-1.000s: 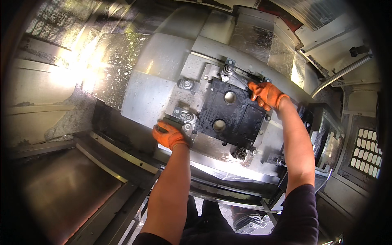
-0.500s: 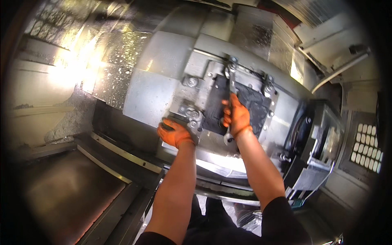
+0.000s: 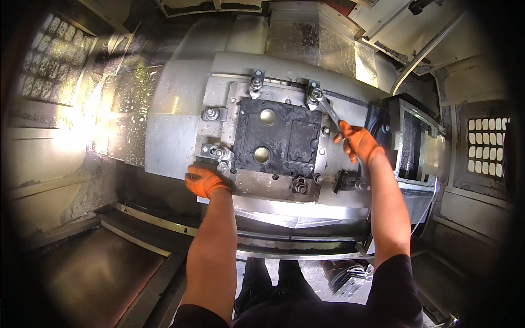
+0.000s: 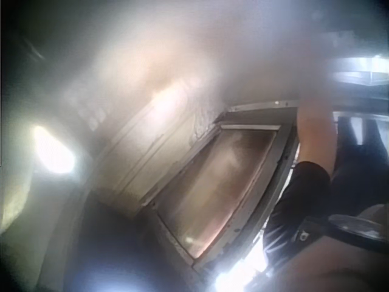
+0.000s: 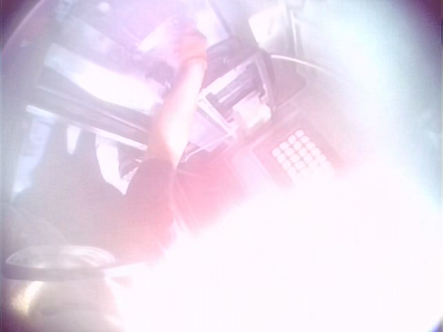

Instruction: The person secures a metal plate onto a machine using a wrench, then removes a metal component and places it on the floor. They proceed to position and adjust another metal part on the machine, using a wrench to tighten bolts and secure it in place.

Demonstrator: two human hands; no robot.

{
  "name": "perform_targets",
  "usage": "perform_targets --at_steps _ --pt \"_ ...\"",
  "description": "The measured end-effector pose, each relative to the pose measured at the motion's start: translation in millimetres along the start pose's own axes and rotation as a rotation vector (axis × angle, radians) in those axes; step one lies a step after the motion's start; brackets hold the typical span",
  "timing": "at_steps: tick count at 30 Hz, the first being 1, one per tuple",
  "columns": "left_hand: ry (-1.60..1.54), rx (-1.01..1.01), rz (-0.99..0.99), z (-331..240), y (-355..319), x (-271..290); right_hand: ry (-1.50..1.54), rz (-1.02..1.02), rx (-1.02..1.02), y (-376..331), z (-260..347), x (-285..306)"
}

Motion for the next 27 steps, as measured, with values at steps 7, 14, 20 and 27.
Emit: perform_targets --at_steps 7,14,20,27 --pt "-0.002 0.081 0.032 -24 -6 7 -0.127 -0.05 0.04 55 -14 23" --pt "0.05 -0.007 0.068 -13 -3 2 -0.113 -0.297 0.337 68 -50 5" --pt "-0.013 -0.049 0.001 16 6 -5 -0.233 -0.489 0.291 43 -43 -46" --pt "0.135 -0.298 -0.067 -61 -20 22 -0.013 -0.551 0.156 22 -61 -43"
Point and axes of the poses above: each hand's wrist, its own y-axis towards the middle knuckle, its own x-axis out of the back of the hand, z = x × y, the point moved 4 cm from there along y, towards the middle knuckle, and after that the axes turned 14 degrees about -z, right-handed, at the moved point
